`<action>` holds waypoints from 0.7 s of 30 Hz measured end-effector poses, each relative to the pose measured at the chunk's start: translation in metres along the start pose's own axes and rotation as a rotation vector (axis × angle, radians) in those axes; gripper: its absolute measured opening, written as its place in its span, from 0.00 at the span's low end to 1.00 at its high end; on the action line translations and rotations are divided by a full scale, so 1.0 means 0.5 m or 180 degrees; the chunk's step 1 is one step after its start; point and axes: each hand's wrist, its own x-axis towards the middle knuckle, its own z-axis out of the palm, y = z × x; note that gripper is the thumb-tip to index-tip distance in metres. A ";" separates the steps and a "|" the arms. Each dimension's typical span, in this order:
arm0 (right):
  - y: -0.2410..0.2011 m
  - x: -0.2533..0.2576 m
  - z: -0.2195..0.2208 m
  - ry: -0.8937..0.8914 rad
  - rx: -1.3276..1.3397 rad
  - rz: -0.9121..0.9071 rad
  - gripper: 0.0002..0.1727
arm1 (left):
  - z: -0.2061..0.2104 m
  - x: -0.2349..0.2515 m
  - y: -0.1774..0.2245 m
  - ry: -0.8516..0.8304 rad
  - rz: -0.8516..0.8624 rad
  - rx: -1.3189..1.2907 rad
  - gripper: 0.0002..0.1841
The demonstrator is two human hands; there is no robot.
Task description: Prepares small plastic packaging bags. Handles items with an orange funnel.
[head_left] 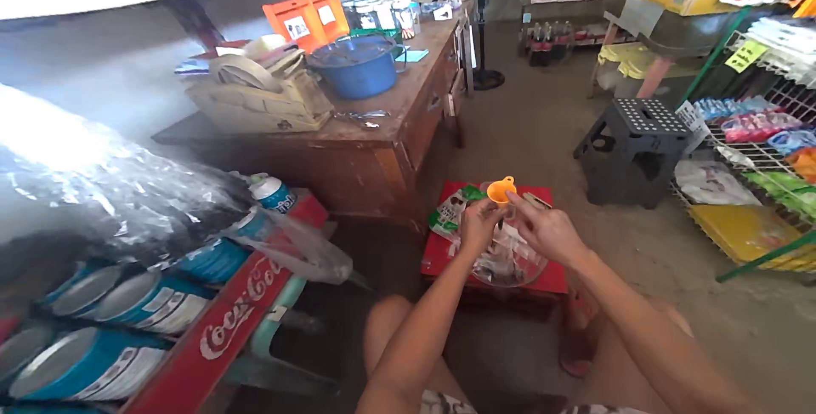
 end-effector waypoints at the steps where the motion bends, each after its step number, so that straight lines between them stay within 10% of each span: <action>1: -0.001 0.008 -0.013 0.0344 0.0179 0.0144 0.29 | -0.006 0.007 0.009 -0.0002 -0.0018 0.0002 0.09; 6: 0.048 -0.006 0.046 -0.0651 0.1860 0.1372 0.47 | -0.016 0.020 0.051 -0.0007 -0.0100 -0.0187 0.08; 10: 0.068 -0.043 0.143 -0.0821 0.2428 0.1414 0.13 | -0.018 0.033 0.073 -0.0055 -0.0093 -0.0329 0.07; 21: 0.100 -0.023 0.120 -0.1027 0.1613 0.1036 0.14 | -0.028 0.021 0.096 -0.0028 0.0115 -0.0651 0.07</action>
